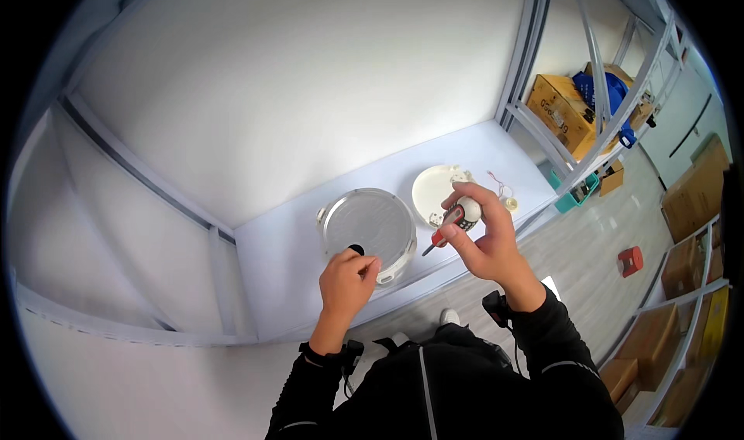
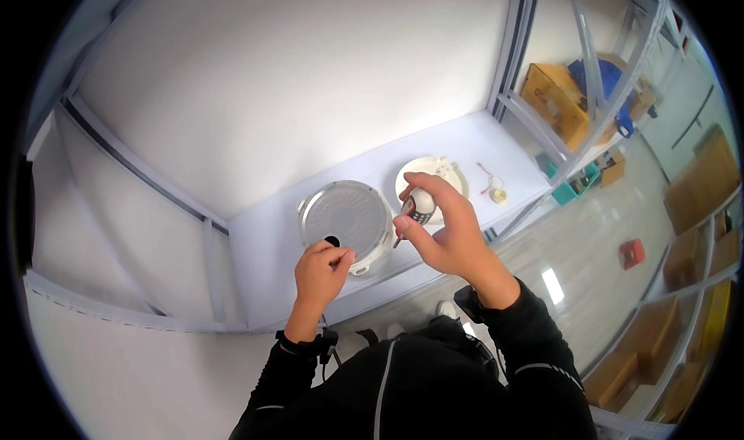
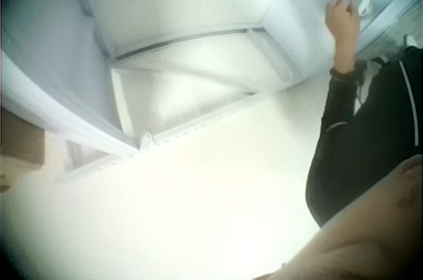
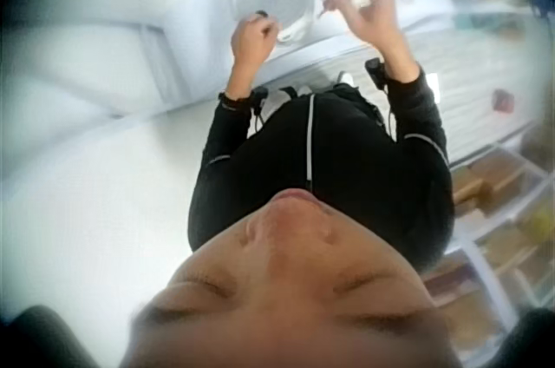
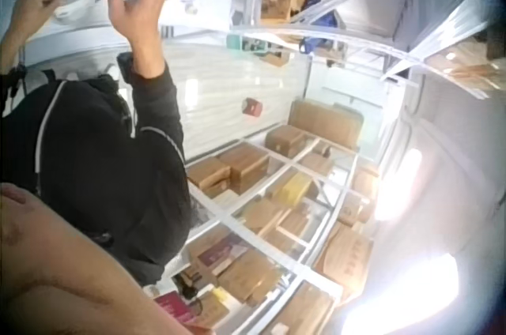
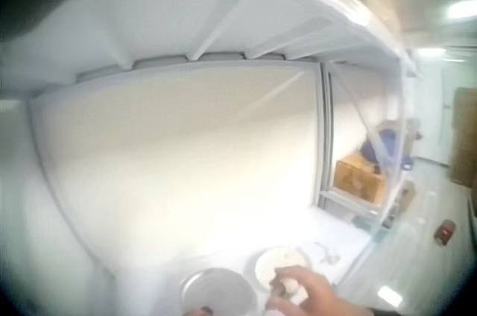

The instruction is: The person uses a screwdriver to tighten screws on a white circular light fixture base and a perforated metal cover. They handle small components and wires, securing parts together on a white shelf.

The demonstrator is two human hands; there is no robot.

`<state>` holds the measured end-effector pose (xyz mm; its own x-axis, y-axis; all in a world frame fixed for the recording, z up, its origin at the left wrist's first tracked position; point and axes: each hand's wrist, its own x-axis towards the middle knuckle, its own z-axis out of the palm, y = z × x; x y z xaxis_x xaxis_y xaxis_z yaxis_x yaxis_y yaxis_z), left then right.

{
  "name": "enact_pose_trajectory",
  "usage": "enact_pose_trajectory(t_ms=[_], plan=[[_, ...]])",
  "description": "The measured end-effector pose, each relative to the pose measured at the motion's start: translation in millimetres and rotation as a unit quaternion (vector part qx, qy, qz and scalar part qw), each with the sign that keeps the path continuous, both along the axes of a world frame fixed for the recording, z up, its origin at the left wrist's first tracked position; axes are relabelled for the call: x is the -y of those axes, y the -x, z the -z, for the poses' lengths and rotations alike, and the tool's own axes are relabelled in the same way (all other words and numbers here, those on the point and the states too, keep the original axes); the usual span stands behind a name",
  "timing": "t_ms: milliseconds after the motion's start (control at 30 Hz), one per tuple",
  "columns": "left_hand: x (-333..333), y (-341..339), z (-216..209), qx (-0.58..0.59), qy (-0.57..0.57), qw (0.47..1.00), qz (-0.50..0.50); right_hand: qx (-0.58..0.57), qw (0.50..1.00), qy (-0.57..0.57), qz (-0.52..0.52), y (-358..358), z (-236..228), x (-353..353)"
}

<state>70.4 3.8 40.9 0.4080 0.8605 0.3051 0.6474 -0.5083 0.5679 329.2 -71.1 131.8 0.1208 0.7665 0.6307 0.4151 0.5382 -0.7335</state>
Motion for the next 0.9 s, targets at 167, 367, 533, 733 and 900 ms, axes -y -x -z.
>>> enact_pose_trajectory(t_ms=[167,367,533,733,900], plan=[[1,7,-5,0.01,0.027,0.999,0.019,0.03,0.998,-0.048,0.033,-20,2,15],[-1,14,-7,0.026,0.038,0.998,0.046,0.063,0.986,-0.086,0.131,-51,17,28],[-6,11,-12,0.024,0.112,0.993,0.028,0.02,0.988,-0.063,0.136,-55,20,39],[-14,4,-17,0.01,0.172,0.985,0.003,-0.073,0.992,0.012,0.106,-47,32,47],[-9,-1,-15,0.027,0.1,0.995,-0.009,-0.113,0.985,0.096,0.088,-44,45,51]])
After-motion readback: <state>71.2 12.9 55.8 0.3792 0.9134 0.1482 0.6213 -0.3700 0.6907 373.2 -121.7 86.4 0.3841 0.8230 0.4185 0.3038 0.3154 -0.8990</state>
